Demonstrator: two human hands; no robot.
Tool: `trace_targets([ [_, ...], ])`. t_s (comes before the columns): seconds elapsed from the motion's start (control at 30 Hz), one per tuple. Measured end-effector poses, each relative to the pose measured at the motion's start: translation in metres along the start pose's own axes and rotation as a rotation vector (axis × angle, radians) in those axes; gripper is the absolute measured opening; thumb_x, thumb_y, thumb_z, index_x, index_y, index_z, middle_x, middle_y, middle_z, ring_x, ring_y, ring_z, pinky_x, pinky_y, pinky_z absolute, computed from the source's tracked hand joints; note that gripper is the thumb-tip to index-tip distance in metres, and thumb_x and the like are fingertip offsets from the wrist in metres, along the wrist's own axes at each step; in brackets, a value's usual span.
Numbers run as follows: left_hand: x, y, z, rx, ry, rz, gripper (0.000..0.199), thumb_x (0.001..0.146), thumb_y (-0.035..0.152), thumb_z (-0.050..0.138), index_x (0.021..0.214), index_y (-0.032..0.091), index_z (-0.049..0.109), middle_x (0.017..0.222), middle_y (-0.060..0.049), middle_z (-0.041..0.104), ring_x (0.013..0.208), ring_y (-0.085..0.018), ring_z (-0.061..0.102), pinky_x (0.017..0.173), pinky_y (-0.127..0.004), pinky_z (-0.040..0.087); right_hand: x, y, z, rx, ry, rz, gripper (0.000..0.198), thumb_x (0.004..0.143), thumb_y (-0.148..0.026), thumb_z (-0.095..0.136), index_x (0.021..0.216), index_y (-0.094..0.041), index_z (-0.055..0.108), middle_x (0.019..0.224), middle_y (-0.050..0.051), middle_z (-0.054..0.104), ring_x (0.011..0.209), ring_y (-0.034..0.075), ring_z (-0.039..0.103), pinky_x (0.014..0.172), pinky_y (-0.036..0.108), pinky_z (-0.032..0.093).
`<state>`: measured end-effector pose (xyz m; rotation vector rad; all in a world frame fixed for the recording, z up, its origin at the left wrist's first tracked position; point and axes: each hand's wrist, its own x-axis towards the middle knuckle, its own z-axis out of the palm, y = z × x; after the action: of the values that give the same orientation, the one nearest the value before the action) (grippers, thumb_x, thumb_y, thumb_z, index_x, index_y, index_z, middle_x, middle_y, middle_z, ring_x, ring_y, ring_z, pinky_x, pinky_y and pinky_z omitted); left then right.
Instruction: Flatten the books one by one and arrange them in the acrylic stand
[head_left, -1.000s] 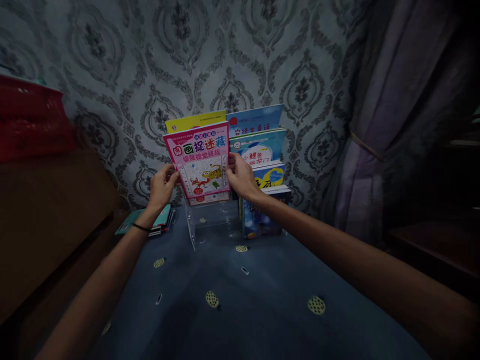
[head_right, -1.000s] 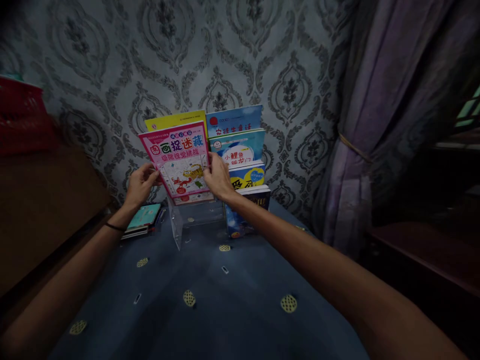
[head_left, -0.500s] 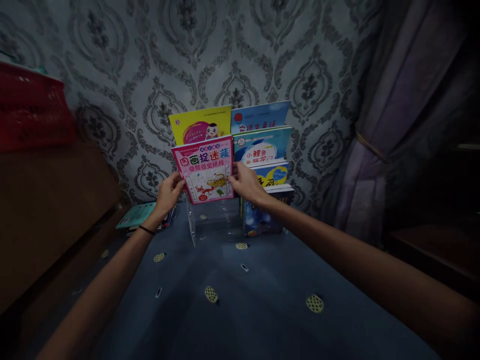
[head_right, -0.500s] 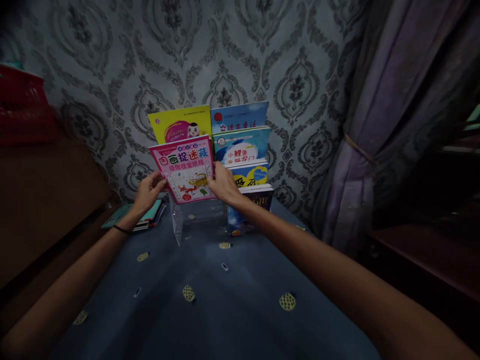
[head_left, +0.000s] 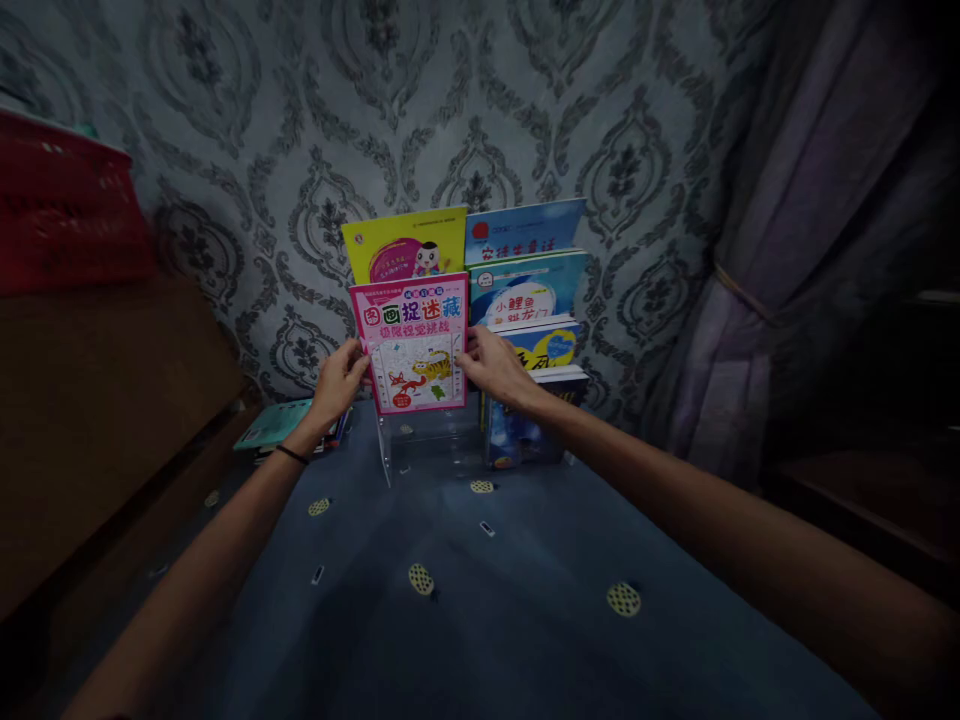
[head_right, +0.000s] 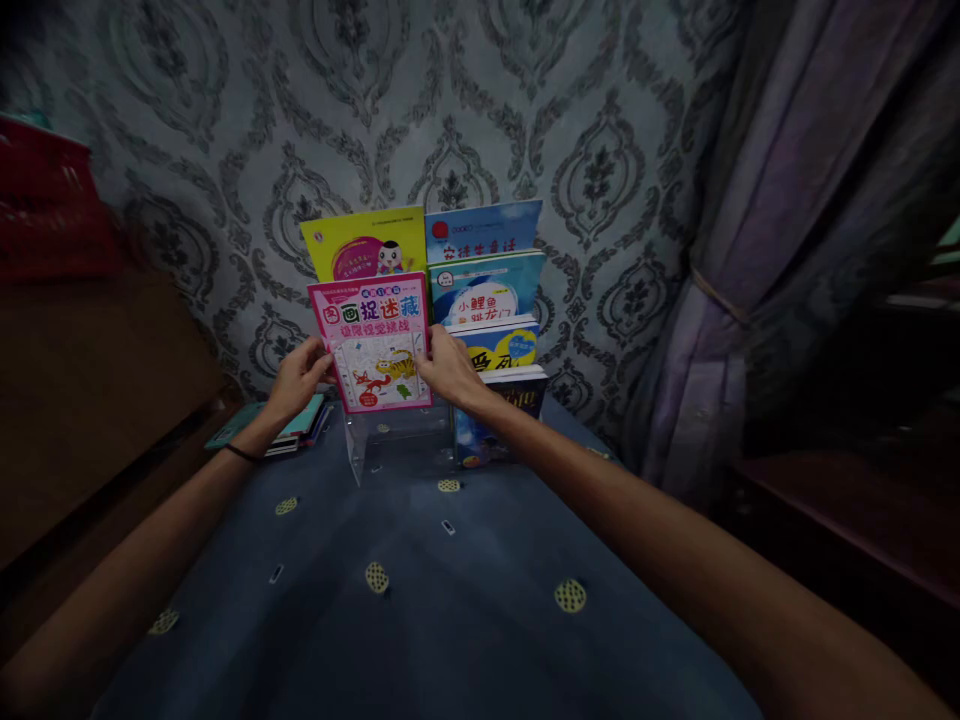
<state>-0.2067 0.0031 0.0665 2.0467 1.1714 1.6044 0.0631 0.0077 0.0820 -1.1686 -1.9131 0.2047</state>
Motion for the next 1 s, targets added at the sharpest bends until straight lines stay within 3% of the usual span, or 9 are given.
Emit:
trace_targets([
  [0.17, 0.008, 0.007, -0.003, 0.023, 0.070, 0.095, 0.017, 0.087, 0.035, 0.060, 0.092, 0.019, 0.060, 0.076, 0.001, 0.061, 0.067, -0.015, 0.061, 0.058, -0.025, 0.059, 0.005, -0.006, -0.005, 0.070, 0.089, -0.040, 0.035, 0.081, -0.017, 0.056, 0.116, -0.012, 0.059, 0.100, 0.015, 0.074, 0.091, 0.029, 0.071, 0.086, 0.045, 0.057],
  [0.33, 0.025, 0.033, -0.007, 0.000, 0.197, 0.248, 0.019, 0.090, 0.038, 0.061, 0.093, 0.020, 0.058, 0.078, 0.002, 0.058, 0.069, -0.013, 0.060, 0.062, -0.023, 0.060, 0.018, -0.019, -0.016, 0.241, 0.242, -0.200, 0.041, 0.084, -0.016, 0.054, 0.125, -0.014, 0.054, 0.108, 0.014, 0.072, 0.092, 0.026, 0.071, 0.088, 0.046, 0.058],
  [0.5, 0.030, 0.049, -0.011, 0.021, 0.220, 0.287, 0.019, 0.091, 0.039, 0.060, 0.093, 0.020, 0.055, 0.080, 0.002, 0.056, 0.072, -0.012, 0.060, 0.064, -0.022, 0.060, 0.023, -0.023, -0.022, 0.320, 0.301, -0.289, 0.040, 0.085, -0.015, 0.051, 0.125, -0.018, 0.054, 0.113, 0.012, 0.070, 0.095, 0.024, 0.071, 0.092, 0.047, 0.059],
  [1.0, 0.016, 0.023, -0.005, -0.023, 0.206, 0.201, 0.021, 0.088, 0.041, 0.060, 0.093, 0.021, 0.057, 0.079, 0.002, 0.058, 0.072, -0.014, 0.061, 0.065, -0.026, 0.062, 0.019, -0.004, -0.003, 0.264, 0.235, -0.254, 0.047, 0.084, -0.014, 0.053, 0.130, -0.019, 0.053, 0.106, 0.012, 0.071, 0.094, 0.027, 0.070, 0.089, 0.051, 0.060],
])
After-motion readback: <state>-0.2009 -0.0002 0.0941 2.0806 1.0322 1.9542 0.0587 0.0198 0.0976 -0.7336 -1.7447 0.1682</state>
